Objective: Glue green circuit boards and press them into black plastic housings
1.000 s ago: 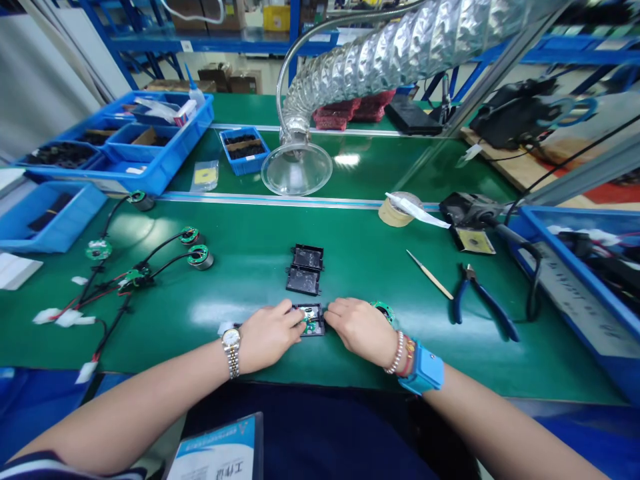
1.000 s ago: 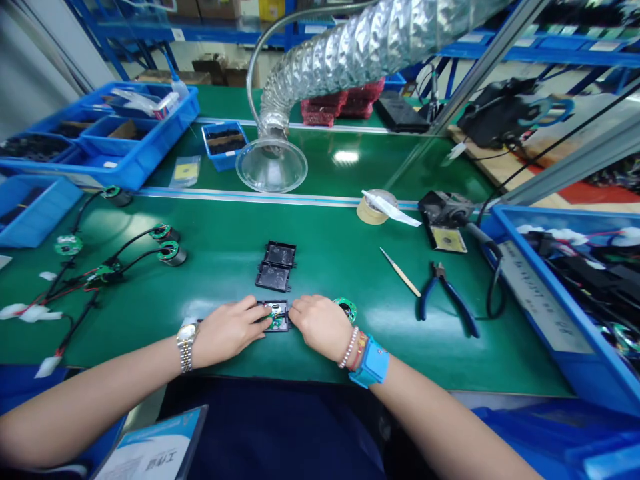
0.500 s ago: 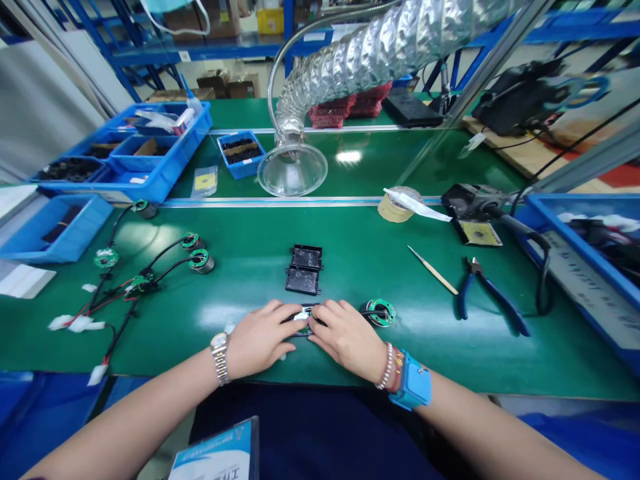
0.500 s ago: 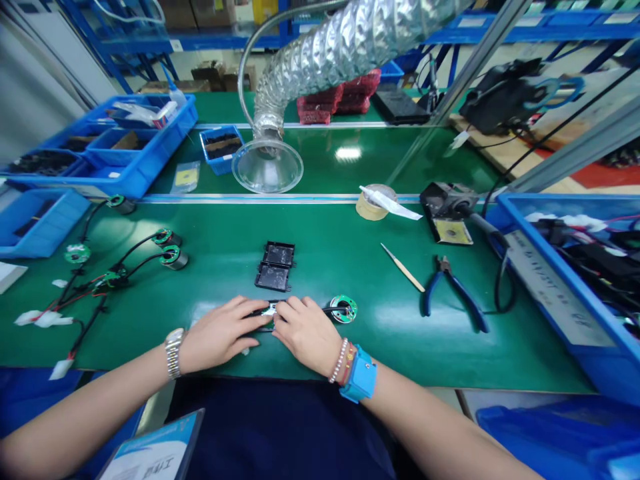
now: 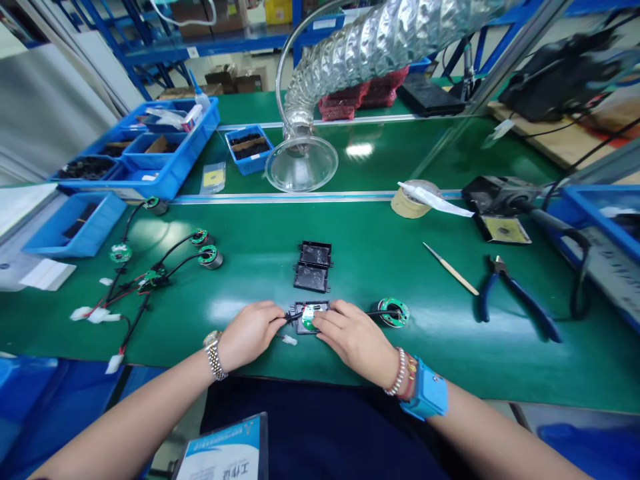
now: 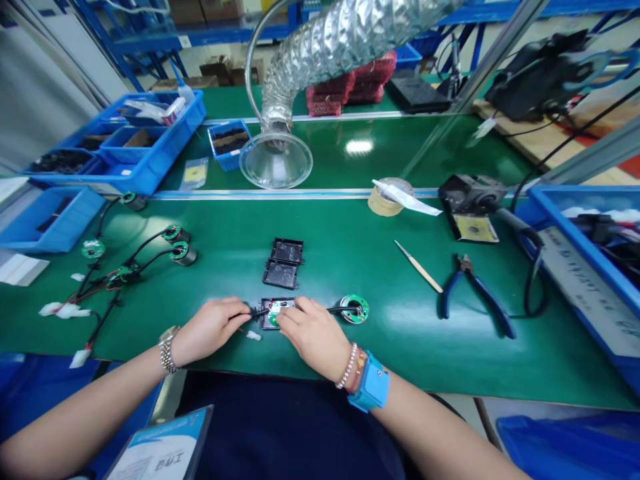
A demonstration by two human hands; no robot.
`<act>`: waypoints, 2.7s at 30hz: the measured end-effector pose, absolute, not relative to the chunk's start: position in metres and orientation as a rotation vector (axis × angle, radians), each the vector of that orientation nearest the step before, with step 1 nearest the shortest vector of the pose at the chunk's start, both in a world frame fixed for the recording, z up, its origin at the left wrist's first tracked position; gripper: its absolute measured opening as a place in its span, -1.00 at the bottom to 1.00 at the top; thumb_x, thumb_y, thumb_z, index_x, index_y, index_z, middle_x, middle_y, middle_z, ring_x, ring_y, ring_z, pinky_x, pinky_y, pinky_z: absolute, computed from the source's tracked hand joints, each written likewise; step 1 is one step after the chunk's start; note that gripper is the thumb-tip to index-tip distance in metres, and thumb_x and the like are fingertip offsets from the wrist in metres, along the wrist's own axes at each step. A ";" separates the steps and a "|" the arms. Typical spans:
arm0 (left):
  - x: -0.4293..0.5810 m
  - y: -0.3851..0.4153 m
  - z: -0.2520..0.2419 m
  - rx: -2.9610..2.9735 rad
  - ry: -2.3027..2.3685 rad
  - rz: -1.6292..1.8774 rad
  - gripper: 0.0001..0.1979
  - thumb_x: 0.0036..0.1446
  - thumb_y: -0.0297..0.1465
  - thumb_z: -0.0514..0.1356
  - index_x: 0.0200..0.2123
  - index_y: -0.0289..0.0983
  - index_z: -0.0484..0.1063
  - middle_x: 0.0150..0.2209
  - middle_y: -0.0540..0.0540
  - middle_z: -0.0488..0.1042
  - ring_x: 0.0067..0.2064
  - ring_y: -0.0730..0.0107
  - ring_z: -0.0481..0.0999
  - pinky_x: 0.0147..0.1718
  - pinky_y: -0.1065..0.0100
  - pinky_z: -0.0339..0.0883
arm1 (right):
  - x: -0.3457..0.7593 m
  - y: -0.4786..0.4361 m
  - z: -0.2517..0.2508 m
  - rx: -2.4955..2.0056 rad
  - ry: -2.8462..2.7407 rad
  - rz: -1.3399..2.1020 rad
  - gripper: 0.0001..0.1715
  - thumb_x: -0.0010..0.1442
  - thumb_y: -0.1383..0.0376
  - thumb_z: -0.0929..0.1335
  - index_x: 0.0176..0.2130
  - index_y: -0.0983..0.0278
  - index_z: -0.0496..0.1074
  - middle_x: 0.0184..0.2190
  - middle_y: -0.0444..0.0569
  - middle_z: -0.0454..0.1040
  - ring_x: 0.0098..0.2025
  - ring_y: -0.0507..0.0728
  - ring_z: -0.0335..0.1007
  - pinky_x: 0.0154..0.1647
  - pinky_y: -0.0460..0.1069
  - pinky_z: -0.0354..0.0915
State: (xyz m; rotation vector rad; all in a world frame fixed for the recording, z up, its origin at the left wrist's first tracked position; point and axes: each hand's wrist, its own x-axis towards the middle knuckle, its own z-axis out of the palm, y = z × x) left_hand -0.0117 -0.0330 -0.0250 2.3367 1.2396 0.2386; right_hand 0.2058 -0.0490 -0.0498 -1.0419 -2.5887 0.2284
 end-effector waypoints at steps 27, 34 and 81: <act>-0.003 -0.044 -0.024 2.658 1.190 0.045 -0.75 0.13 -0.37 0.07 -0.10 -0.27 0.26 -0.07 -0.14 0.33 -0.17 0.28 0.35 -0.30 0.32 0.31 | 0.212 -0.051 -0.033 -1.151 -2.440 0.471 -0.63 0.07 0.36 0.36 -0.10 0.39 0.28 -0.14 0.12 0.36 -0.13 0.19 0.25 -0.13 0.11 0.27; 0.007 -0.046 -0.025 2.833 0.912 -0.092 -0.62 0.09 -0.42 0.10 0.02 -0.13 0.22 0.11 -0.03 0.21 -0.17 0.27 0.31 -0.32 0.30 0.25 | 0.215 -0.048 -0.036 -1.070 -2.497 0.551 -0.66 0.05 0.40 0.38 -0.13 0.35 0.31 -0.14 0.09 0.41 -0.14 0.17 0.32 -0.13 0.10 0.31; -0.065 -0.027 -0.001 2.477 1.058 0.416 -0.70 0.12 -0.53 -0.03 -0.11 -0.24 0.35 -0.04 -0.13 0.37 -0.03 0.32 0.35 -0.01 0.26 0.23 | 0.246 -0.040 -0.016 -0.992 -2.675 0.436 -0.55 0.22 0.21 0.19 0.10 0.20 0.17 0.05 0.06 0.28 0.01 0.18 0.28 -0.08 0.09 0.35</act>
